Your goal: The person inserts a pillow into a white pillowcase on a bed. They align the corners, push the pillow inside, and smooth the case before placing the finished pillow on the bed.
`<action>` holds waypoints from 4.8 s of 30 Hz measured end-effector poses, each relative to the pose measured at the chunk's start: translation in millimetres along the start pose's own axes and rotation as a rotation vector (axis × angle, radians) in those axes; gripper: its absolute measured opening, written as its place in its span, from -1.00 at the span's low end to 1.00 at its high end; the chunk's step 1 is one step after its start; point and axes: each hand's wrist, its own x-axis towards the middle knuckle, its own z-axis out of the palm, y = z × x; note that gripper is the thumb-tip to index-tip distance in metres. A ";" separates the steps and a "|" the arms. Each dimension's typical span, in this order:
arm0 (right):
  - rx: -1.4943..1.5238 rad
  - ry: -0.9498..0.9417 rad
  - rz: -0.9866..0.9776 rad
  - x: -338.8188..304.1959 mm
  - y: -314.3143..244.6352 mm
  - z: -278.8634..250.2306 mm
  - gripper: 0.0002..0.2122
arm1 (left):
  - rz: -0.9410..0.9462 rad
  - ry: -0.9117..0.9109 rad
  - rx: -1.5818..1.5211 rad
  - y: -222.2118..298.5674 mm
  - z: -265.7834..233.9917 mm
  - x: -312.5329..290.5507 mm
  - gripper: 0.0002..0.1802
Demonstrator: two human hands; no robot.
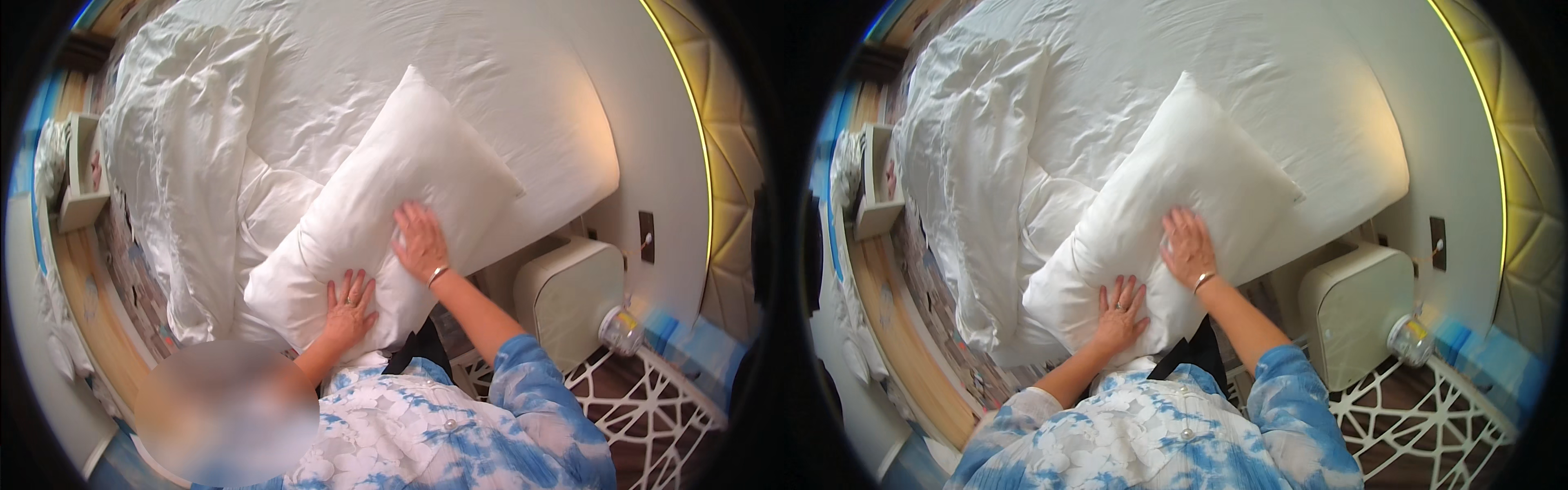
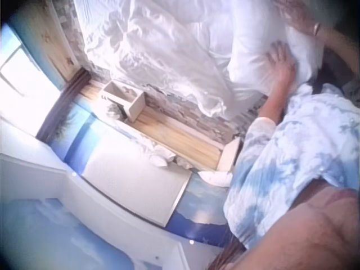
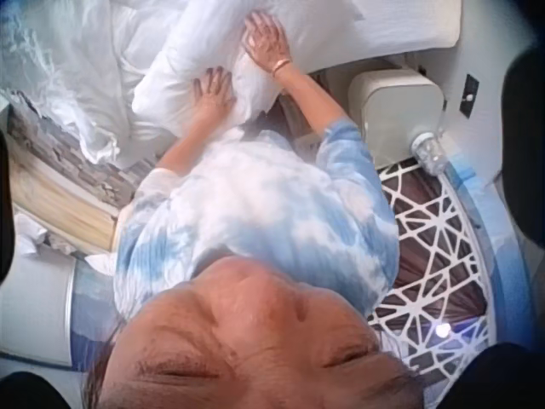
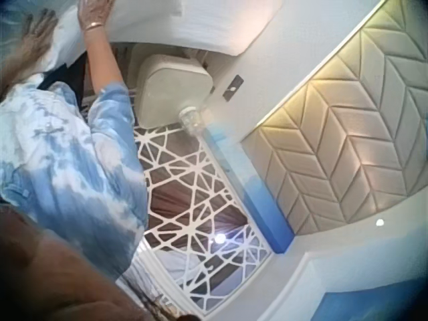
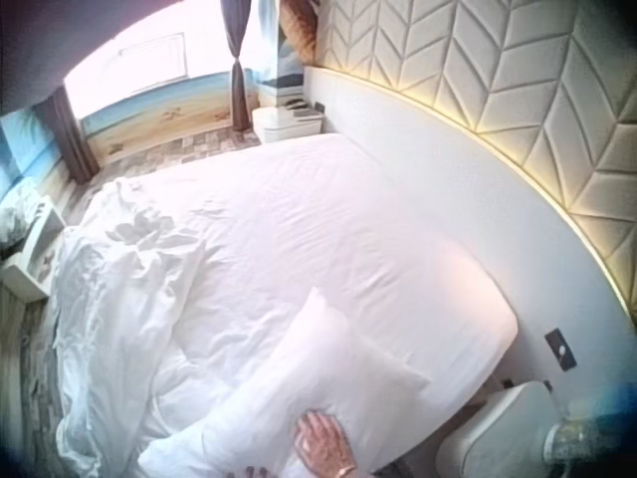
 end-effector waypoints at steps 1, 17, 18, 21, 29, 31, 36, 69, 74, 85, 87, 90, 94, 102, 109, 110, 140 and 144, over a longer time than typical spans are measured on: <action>-0.074 0.051 -0.030 22.4 15.4 -7.6 -0.39 | -0.045 0.030 0.011 2.1 -6.9 7.8 -0.17; -0.203 -0.261 0.578 184.8 195.1 1.3 -0.06 | -1.085 0.569 -0.022 -106.2 8.1 -12.3 -0.12; -0.155 -0.279 0.672 183.8 198.8 -10.0 -0.03 | -1.222 0.587 -0.162 -94.8 14.1 -31.4 -0.07; 0.029 -0.376 0.866 170.1 257.5 -2.3 0.04 | -1.671 0.522 -1.196 -66.4 12.2 -57.6 -0.13; 0.615 -0.329 0.794 78.3 157.7 -44.5 -0.11 | -0.962 0.666 -2.172 -47.6 -36.5 -102.5 -0.46; 0.743 -0.172 0.758 37.9 106.2 -78.7 -0.15 | -0.883 0.718 -2.152 -59.7 -48.8 -159.7 -0.46; 0.902 0.312 0.717 -51.4 -2.2 -111.9 -0.36 | -0.832 1.192 -1.760 -106.1 -71.5 -346.1 -0.46; 0.648 -0.981 -0.236 -16.4 -535.0 42.2 -0.71 | -0.667 1.410 -1.415 -108.6 -36.8 -442.0 -0.58; 1.195 -0.909 -0.191 39.1 -542.6 42.6 -0.78 | -0.483 1.339 -1.617 -131.0 -88.3 -417.4 -0.64; 0.943 -0.940 -0.163 58.0 -566.5 43.4 -0.69 | -0.877 0.946 -1.211 -146.2 -33.4 -430.1 -0.51; 0.955 -0.909 -0.122 77.4 -563.5 56.6 -0.68 | -0.948 0.888 -1.127 -129.1 25.8 -430.3 -0.51; 0.942 -0.868 -0.127 85.4 -566.9 78.9 -0.66 | -1.090 0.985 -1.089 -103.0 61.2 -434.7 -0.49; 0.900 -0.827 -0.079 90.7 -577.6 85.5 -0.61 | -1.186 1.068 -0.996 -88.5 68.4 -417.6 -0.53; 0.459 -0.591 -0.939 130.9 -552.1 118.3 -0.66 | -0.996 0.717 -1.573 -57.7 69.3 -458.8 -0.55; -0.370 -0.854 -0.798 215.7 -371.1 175.8 -0.54 | -1.483 0.317 -0.889 -80.8 194.6 -442.2 -0.33; -0.469 -0.836 -0.834 205.1 -338.0 171.7 -0.52 | -1.486 0.437 -0.951 -88.2 191.1 -436.2 -0.28; -0.079 -0.160 -0.409 -37.8 -549.4 34.6 -0.55 | -0.771 1.122 -1.664 -228.2 146.9 -602.5 -0.53; -0.023 -0.008 -0.585 -94.2 -660.7 47.6 -0.60 | -0.731 1.381 -1.557 -248.9 173.8 -701.5 -0.55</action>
